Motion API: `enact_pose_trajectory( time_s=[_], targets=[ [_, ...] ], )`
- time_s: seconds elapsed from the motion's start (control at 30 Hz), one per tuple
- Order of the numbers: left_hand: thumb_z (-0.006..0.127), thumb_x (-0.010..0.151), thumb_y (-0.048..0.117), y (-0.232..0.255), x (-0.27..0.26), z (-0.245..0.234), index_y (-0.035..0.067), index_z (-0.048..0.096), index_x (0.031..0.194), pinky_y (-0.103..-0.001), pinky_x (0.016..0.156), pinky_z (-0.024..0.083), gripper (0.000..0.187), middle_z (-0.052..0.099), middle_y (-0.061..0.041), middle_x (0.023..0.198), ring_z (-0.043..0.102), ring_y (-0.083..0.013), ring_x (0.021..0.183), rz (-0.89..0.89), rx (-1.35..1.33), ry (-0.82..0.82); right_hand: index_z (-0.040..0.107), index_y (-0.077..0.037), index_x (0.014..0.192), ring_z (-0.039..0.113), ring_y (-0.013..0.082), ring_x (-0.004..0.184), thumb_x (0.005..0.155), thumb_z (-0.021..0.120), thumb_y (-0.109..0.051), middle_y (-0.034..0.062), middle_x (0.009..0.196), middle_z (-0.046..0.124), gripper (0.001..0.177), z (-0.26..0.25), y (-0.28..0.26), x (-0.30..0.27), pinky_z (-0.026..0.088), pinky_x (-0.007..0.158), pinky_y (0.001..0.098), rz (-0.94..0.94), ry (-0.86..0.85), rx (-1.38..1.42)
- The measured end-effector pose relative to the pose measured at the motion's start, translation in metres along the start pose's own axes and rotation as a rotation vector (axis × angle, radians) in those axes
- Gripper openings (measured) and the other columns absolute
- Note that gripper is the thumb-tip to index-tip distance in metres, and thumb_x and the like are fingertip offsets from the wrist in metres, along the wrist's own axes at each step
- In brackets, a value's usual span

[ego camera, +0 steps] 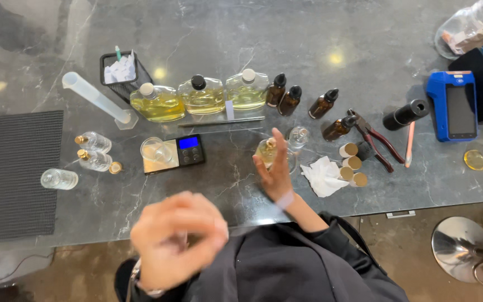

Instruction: The person prepares a fragrance by pouring liquid from large glass bottles into a small container on a digital scale, stirring the mixture, and checking its scent with a paper strip.

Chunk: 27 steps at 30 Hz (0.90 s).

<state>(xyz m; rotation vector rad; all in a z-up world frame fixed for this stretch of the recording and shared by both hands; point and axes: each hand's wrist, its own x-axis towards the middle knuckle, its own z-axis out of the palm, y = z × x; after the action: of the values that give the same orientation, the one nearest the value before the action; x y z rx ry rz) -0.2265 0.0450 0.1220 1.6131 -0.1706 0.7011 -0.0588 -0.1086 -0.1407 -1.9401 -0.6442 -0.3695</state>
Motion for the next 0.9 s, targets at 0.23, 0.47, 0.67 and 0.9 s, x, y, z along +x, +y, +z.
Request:
enact_pose_trajectory(
  time_s=[0.23, 0.47, 0.67, 0.9],
  targets=[
    [0.044, 0.112, 0.017, 0.021, -0.024, -0.059, -0.008, 0.059, 0.106, -0.045, 0.085, 0.06, 0.03, 0.064, -0.026, 0.106, 0.069, -0.042, 0.095, -0.115, -0.591, -0.789, 0.03, -0.01, 0.157, 0.054, 0.0401, 0.12, 0.092, 0.072, -0.006, 0.0185, 0.131, 0.056, 0.077, 0.044, 0.0, 0.001, 0.042, 0.098, 0.0511, -0.026, -0.233, 0.018],
    [0.065, 0.091, 0.009, 0.016, -0.028, -0.041, -0.001, 0.065, 0.086, -0.038, 0.064, 0.059, 0.012, 0.069, -0.018, 0.086, 0.069, -0.0328, 0.071, -0.005, -0.365, -0.361, 0.033, -0.004, 0.157, 0.054, 0.0449, 0.125, 0.08, 0.082, 0.004, 0.024, 0.133, 0.055, 0.091, 0.043, -0.008, 0.01, 0.045, 0.106, 0.0568, -0.058, -0.247, 0.112],
    [0.082, 0.073, 0.001, 0.002, -0.017, -0.008, 0.004, 0.071, 0.068, -0.032, 0.045, 0.058, 0.013, 0.072, -0.012, 0.069, 0.069, -0.0253, 0.051, 0.091, -0.185, -0.037, 0.058, -0.004, 0.138, 0.065, 0.0289, 0.112, 0.098, 0.067, -0.02, 0.0143, 0.119, 0.066, 0.044, -0.029, -0.066, 0.02, 0.053, 0.099, 0.0438, 0.077, -0.239, 0.46],
    [0.082, 0.086, 0.001, -0.182, -0.056, 0.053, 0.0, 0.073, 0.094, -0.019, 0.062, 0.057, 0.012, 0.078, -0.014, 0.095, 0.069, -0.0095, 0.072, -0.54, -0.331, 0.248, 0.072, 0.008, 0.117, 0.069, 0.0235, 0.078, 0.097, 0.067, -0.005, 0.0163, 0.106, 0.059, 0.025, -0.052, -0.061, 0.006, 0.06, 0.075, 0.0363, 0.211, -0.25, 0.759]
  ],
)
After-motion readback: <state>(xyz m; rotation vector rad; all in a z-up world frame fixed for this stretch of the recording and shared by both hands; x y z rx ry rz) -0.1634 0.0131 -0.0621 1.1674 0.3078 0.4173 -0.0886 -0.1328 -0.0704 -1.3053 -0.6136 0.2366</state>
